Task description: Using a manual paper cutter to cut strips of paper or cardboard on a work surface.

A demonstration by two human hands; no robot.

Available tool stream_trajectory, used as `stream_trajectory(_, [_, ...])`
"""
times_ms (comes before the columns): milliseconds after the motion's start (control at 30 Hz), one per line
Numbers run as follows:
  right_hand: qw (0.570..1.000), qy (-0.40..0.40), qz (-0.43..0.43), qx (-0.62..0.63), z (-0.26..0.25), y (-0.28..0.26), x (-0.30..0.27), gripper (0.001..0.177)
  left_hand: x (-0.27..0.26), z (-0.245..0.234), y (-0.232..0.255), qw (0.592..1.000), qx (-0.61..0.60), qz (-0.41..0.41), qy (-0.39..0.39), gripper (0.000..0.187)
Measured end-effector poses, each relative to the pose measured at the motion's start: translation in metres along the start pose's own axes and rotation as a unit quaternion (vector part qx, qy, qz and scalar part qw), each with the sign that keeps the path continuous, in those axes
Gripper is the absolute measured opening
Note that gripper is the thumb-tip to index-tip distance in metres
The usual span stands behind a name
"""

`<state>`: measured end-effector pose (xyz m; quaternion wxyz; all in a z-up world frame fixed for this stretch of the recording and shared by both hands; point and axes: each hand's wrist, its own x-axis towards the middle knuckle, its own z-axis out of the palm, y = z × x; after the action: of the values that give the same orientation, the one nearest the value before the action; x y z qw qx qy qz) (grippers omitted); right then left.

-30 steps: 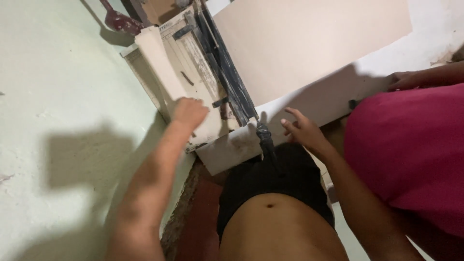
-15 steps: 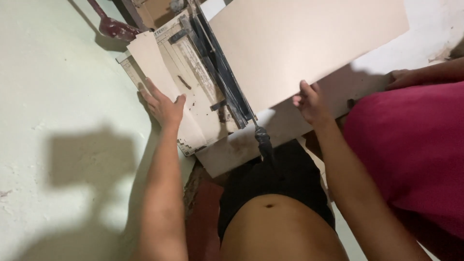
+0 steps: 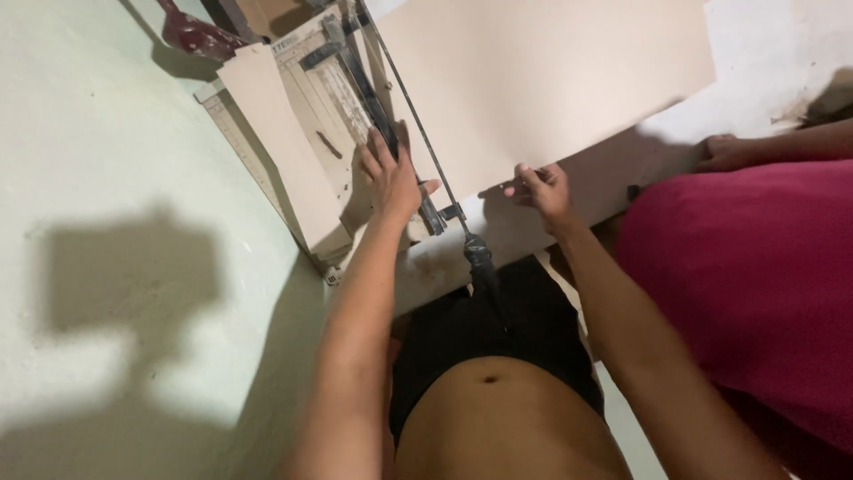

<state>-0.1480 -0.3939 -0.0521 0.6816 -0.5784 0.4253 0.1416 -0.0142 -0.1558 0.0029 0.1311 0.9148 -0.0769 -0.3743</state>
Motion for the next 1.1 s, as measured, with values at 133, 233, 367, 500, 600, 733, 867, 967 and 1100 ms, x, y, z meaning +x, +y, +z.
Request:
stream_trajectory(133, [0.998, 0.009, 0.052, -0.044, 0.006, -0.015, -0.003, 0.025, 0.025, 0.041, -0.006, 0.995, 0.082, -0.041, -0.027, 0.125])
stream_trajectory(233, [0.916, -0.085, 0.059, -0.388, 0.024, -0.047, -0.037, 0.041, 0.030, 0.044, -0.005, 0.994, 0.095, -0.048, -0.030, 0.127])
stream_trajectory(367, [0.818, -0.125, -0.063, -0.558, 0.078, -0.126, -0.162, 0.071, 0.034, 0.039, -0.003, 0.995, 0.071, -0.060, -0.042, 0.127])
stream_trajectory(500, [0.755, -0.151, -0.039, -0.637, 0.080, -0.028, -0.156, 0.085, 0.032, 0.040, -0.001, 0.996, 0.059, -0.059, -0.038, 0.117])
stream_trajectory(600, [0.718, -0.135, -0.085, -0.678, 0.060, 0.063, -0.093, 0.081, 0.033, 0.043, -0.005, 0.997, 0.044, -0.048, -0.037, 0.121])
stream_trajectory(733, [0.777, -0.144, -0.053, -0.611, 0.066, 0.013, -0.113, 0.078, 0.033, 0.042, -0.009, 0.999, 0.035, -0.032, -0.010, 0.120])
stream_trajectory(867, [0.858, -0.153, 0.005, -0.490, 0.068, -0.091, -0.180, 0.090, -0.002, 0.012, 0.008, 0.998, 0.069, 0.000, 0.006, 0.103])
stream_trajectory(967, [0.880, -0.187, 0.013, -0.436, 0.056, -0.130, -0.189, 0.088, 0.013, 0.030, 0.005, 0.985, 0.156, 0.077, 0.009, 0.058])
stream_trajectory(1100, [0.946, -0.158, 0.025, -0.282, 0.021, -0.061, -0.120, 0.053, 0.037, 0.103, -0.015, 0.973, 0.154, 0.145, -0.089, 0.040])
